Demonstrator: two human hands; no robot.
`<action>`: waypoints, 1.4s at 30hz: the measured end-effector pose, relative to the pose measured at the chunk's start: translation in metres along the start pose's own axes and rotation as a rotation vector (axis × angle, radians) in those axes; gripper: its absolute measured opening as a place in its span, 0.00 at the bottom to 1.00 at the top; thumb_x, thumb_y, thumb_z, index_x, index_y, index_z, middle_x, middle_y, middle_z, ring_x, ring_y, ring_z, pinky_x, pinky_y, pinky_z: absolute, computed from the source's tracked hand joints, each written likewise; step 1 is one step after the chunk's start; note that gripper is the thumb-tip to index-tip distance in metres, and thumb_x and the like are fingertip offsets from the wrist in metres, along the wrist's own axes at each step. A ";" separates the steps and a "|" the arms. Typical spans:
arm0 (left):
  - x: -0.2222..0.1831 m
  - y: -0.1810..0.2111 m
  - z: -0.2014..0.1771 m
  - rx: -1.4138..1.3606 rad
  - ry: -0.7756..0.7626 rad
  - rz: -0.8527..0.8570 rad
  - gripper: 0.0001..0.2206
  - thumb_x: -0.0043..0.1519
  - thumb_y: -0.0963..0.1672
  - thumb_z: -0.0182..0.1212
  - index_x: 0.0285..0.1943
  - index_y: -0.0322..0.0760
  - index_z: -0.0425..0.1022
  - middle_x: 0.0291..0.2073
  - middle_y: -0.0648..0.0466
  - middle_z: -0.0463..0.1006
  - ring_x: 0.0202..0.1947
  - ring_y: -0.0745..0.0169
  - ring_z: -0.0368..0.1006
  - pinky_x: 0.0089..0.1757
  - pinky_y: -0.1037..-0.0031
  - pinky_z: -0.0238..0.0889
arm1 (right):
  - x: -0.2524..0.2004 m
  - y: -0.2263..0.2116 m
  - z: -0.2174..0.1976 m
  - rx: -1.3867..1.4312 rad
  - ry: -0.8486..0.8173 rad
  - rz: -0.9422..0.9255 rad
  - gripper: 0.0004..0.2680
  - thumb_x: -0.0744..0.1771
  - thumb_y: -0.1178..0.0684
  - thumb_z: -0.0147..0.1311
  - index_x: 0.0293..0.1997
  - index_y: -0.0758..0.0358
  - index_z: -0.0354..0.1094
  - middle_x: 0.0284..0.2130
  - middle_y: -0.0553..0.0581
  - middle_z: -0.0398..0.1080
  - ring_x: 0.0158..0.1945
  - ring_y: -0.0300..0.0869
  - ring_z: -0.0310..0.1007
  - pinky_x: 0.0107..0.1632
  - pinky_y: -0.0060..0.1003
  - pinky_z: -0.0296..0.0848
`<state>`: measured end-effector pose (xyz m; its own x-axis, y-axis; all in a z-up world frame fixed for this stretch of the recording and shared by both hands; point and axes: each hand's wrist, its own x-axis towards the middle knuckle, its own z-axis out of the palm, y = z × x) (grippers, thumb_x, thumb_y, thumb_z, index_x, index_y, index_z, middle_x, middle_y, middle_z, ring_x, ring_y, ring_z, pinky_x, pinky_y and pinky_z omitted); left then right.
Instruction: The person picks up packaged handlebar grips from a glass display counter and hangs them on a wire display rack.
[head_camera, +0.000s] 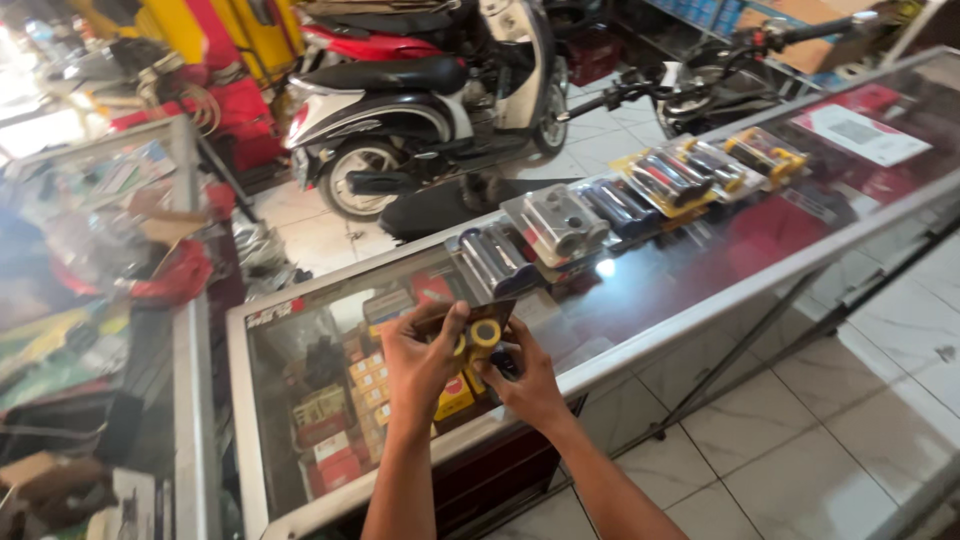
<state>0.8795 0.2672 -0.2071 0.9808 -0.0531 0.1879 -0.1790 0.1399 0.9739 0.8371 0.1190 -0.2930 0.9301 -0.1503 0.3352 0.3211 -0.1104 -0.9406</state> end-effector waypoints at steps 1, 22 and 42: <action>-0.002 0.003 0.000 0.034 -0.025 -0.028 0.11 0.61 0.44 0.67 0.39 0.25 0.83 0.29 0.50 0.85 0.29 0.70 0.77 0.34 0.78 0.69 | -0.003 0.000 0.001 0.020 0.014 -0.007 0.24 0.64 0.58 0.65 0.67 0.63 0.57 0.50 0.57 0.73 0.49 0.41 0.77 0.48 0.35 0.78; -0.057 0.018 0.055 0.098 -0.789 0.122 0.08 0.52 0.38 0.72 0.39 0.34 0.80 0.40 0.51 0.78 0.36 0.63 0.78 0.37 0.72 0.70 | -0.138 -0.042 -0.072 -0.352 0.541 -0.064 0.33 0.59 0.58 0.70 0.72 0.59 0.56 0.45 0.56 0.66 0.52 0.46 0.69 0.61 0.44 0.66; -0.161 -0.013 0.199 0.109 -0.832 0.868 0.10 0.47 0.39 0.67 0.37 0.43 0.83 0.28 0.57 0.79 0.36 0.58 0.77 0.49 0.62 0.65 | -0.294 -0.141 -0.119 -0.658 1.023 0.225 0.30 0.61 0.47 0.71 0.68 0.63 0.59 0.55 0.64 0.74 0.57 0.49 0.77 0.57 0.44 0.73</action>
<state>0.7087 0.0771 -0.2245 0.1872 -0.6092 0.7706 -0.7982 0.3628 0.4808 0.4974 0.0621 -0.2528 0.2908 -0.8956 0.3366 -0.2534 -0.4114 -0.8755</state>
